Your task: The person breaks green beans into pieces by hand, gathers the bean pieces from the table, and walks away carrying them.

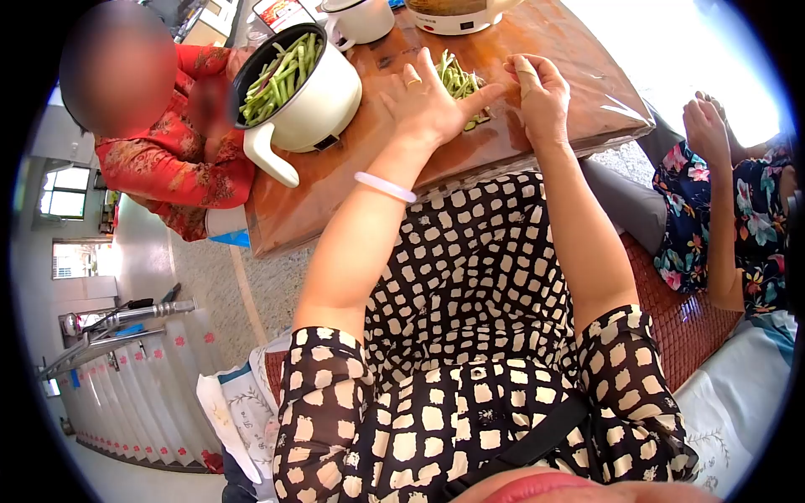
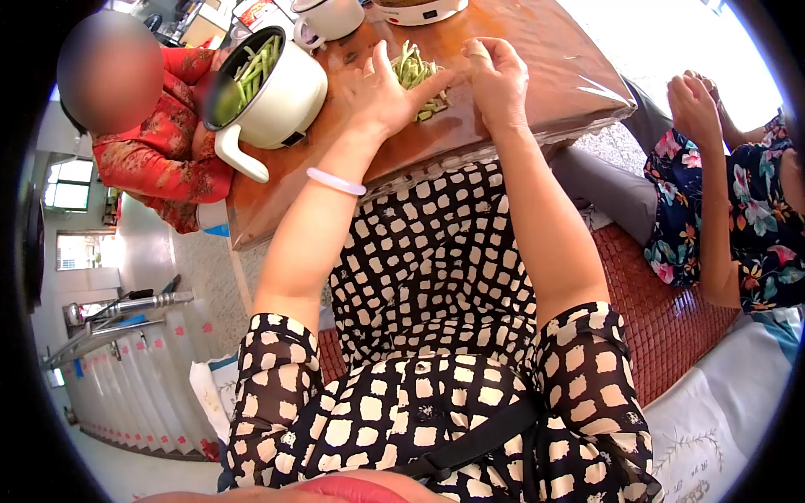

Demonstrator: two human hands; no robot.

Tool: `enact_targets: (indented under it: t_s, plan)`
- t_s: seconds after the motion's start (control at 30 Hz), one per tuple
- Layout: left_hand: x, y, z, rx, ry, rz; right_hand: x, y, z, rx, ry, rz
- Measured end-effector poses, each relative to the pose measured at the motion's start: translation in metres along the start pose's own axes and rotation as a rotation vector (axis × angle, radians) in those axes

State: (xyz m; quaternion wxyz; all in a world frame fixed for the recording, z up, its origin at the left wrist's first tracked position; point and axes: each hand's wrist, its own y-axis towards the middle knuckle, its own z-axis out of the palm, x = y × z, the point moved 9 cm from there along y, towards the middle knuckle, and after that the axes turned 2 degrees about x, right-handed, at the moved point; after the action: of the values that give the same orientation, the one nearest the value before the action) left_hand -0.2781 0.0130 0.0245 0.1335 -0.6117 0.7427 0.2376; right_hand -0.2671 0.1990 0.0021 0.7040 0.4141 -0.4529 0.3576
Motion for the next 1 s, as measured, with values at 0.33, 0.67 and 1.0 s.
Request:
enact_targets:
  t_s: [0.33,0.67,1.0]
  plan:
    - [-0.021,-0.004,0.005,-0.053,0.279,-0.015,0.005,-0.008,0.006,0.043,-0.019,0.047]
    - [-0.023,0.001,0.015,-0.192,0.245,0.196,0.007,-0.007,0.002,0.024,-0.094,-0.02]
    - [-0.039,-0.001,0.013,-0.218,0.296,0.34,0.016,-0.014,0.003,0.017,-0.084,-0.016]
